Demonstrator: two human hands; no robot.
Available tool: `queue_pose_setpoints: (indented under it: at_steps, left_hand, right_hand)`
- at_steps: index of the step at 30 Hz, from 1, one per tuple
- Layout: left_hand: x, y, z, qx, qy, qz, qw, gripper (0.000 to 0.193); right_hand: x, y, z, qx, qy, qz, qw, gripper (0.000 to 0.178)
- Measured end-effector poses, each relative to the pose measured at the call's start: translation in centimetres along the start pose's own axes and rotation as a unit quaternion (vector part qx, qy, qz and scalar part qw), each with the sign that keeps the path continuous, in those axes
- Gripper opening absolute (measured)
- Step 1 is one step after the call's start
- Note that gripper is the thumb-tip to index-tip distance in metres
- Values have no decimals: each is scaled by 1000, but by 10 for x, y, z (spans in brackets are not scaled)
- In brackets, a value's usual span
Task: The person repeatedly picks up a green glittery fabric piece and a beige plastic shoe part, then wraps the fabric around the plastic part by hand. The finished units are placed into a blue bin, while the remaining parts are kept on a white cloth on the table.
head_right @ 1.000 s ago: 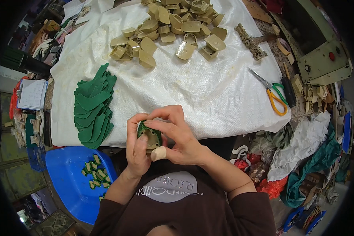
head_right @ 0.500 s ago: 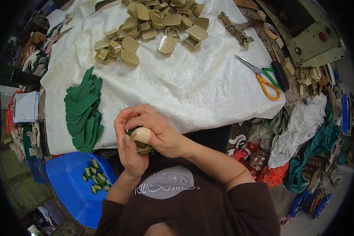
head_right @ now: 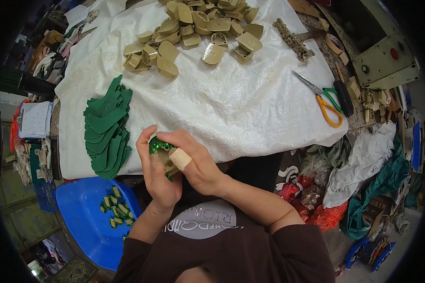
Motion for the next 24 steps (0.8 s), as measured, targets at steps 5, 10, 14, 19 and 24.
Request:
queue_pose_setpoints:
  at_steps: [5, 10, 14, 19, 24]
  left_hand:
    - [1, 6, -10, 35, -73, 28, 996, 80]
    - [-1, 8, -21, -149, 318, 130, 927, 73]
    - [13, 8, -8, 14, 215, 112, 970, 50]
    - [19, 10, -34, -11, 298, 114, 948, 53]
    - [5, 10, -47, -42, 416, 155, 895, 56]
  right_hand:
    - [19, 5, 13, -59, -29, -14, 998, 49]
    - [28, 17, 25, -149, -267, 104, 946, 41]
    - [36, 5, 26, 53, -211, -40, 975, 38]
    - [41, 3, 1, -89, 112, 34, 989, 29]
    - [46, -1, -16, -187, 229, 100, 950, 18]
Point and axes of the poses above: each hand's wrist, its own y-axis towards the middle knuckle, its own x-axis out of the back of the hand, z = x × y, the point moved 5 cm from there along y, towards the middle knuckle, and after that the axes turned 13 degrees about z, right-handed, at the moved point
